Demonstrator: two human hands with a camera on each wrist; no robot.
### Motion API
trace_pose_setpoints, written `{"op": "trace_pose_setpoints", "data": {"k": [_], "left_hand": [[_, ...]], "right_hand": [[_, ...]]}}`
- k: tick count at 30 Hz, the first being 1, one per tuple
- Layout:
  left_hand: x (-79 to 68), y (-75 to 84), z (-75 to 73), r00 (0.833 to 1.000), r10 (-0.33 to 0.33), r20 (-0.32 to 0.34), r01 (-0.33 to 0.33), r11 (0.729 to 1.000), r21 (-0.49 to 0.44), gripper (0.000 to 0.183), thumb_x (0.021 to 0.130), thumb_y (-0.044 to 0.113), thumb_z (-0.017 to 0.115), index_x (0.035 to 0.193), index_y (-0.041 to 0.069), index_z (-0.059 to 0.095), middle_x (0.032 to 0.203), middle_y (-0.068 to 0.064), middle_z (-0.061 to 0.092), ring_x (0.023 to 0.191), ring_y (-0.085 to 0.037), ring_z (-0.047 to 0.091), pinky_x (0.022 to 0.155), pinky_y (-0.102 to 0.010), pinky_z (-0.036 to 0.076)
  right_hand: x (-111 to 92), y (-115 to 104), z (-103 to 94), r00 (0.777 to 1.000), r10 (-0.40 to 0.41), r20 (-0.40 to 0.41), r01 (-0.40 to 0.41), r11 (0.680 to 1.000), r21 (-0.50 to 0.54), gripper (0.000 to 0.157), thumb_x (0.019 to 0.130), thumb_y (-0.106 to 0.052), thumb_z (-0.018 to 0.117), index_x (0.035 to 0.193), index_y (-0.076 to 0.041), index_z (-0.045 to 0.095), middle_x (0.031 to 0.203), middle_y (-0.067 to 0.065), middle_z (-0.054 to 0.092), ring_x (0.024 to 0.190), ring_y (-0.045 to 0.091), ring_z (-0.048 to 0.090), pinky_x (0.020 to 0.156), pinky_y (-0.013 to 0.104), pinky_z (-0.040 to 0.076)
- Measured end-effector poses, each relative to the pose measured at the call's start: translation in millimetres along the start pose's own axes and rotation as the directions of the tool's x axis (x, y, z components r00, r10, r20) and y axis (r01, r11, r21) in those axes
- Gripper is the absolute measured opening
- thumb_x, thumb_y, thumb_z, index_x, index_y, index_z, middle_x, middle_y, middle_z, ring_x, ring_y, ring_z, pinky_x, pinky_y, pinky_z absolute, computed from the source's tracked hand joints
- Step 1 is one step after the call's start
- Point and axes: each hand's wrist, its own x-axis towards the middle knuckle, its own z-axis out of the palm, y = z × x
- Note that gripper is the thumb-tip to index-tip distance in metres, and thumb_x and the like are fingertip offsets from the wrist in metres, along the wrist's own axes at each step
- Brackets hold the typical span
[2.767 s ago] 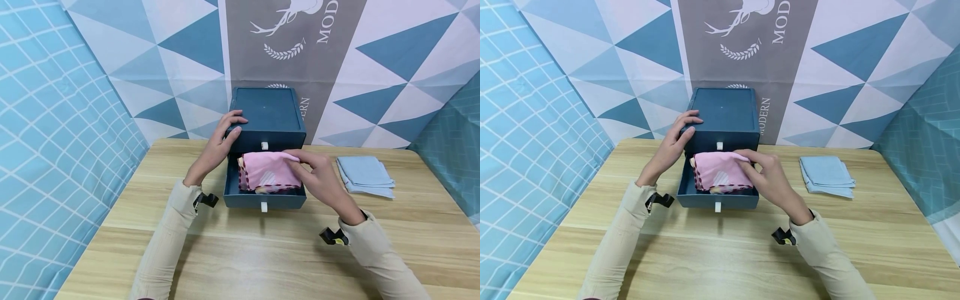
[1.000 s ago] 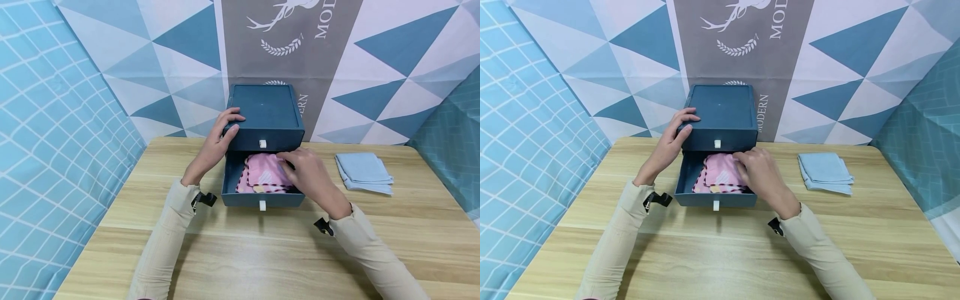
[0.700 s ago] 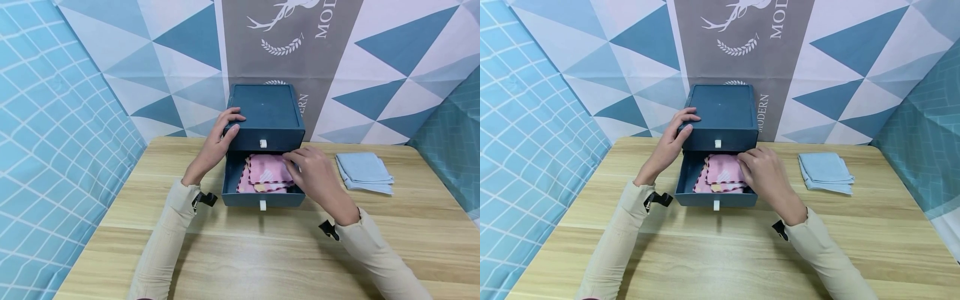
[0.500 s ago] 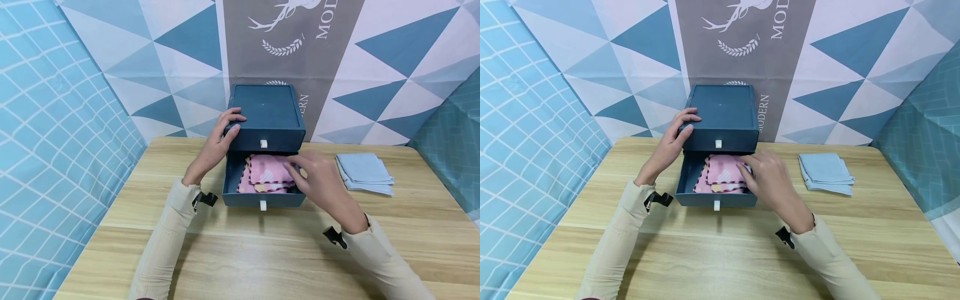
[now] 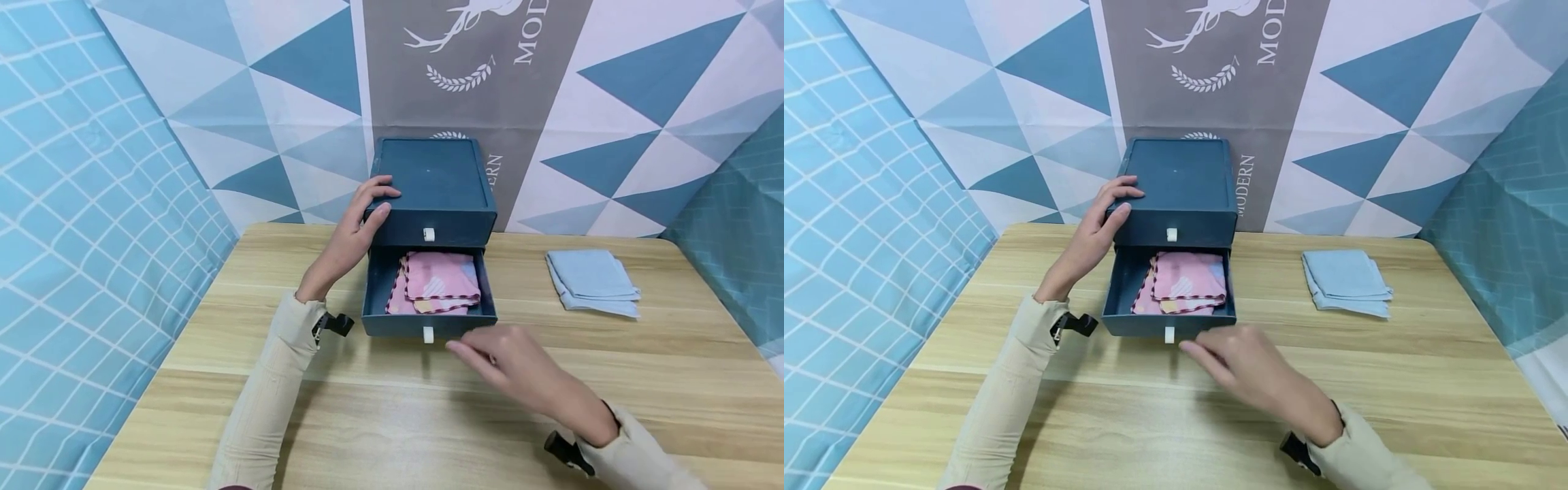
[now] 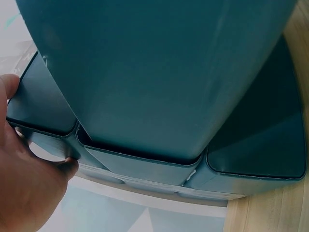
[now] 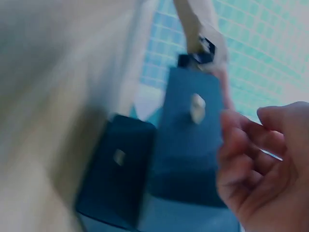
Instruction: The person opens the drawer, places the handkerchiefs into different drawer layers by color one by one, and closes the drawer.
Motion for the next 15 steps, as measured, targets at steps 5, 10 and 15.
{"op": "trace_pose_setpoints", "data": {"k": [5, 10, 15], "left_hand": [[-0.3, -0.3, -1.2, 1.000, -0.004, 0.000, 0.004, 1.000, 0.004, 0.032, 0.106, 0.010, 0.041, 0.134, -0.003, 0.053, 0.157, -0.018, 0.028, 0.150, -0.026, 0.018, 0.117, -0.049, 0.022], [0.3, 0.9, -1.2, 1.000, -0.002, 0.000, 0.002, 1.000, -0.001, 0.032, 0.106, 0.010, 0.041, 0.134, -0.003, 0.053, 0.157, -0.019, 0.028, 0.150, -0.027, 0.017, 0.117, -0.050, 0.022], [0.6, 1.0, -0.3, 1.000, -0.004, 0.003, 0.004, 1.000, 0.003, 0.032, 0.107, 0.010, 0.041, 0.134, -0.003, 0.053, 0.157, -0.018, 0.028, 0.150, -0.027, 0.018, 0.117, -0.050, 0.022]], "right_hand": [[-5.2, 6.1, 31.6, 0.972, 0.056, 0.228, -0.087, 0.988, 0.125, 0.043, 0.107, -0.037, 0.046, 0.070, -0.025, 0.065, 0.056, -0.019, 0.038, 0.050, -0.004, 0.034, 0.052, 0.019, 0.041], [0.2, 18.3, 54.1, 0.850, 0.095, 0.518, -0.396, 0.763, 0.511, 0.051, 0.109, -0.042, 0.034, 0.114, -0.008, 0.071, 0.073, 0.003, 0.070, 0.051, 0.009, 0.056, 0.049, 0.025, 0.049], [9.9, 28.9, 65.1, 0.751, -0.041, 0.659, -0.592, 0.397, 0.701, 0.064, 0.109, -0.048, 0.025, 0.143, 0.001, 0.048, 0.099, 0.030, 0.069, 0.059, 0.018, 0.061, 0.046, 0.024, 0.049]]}}
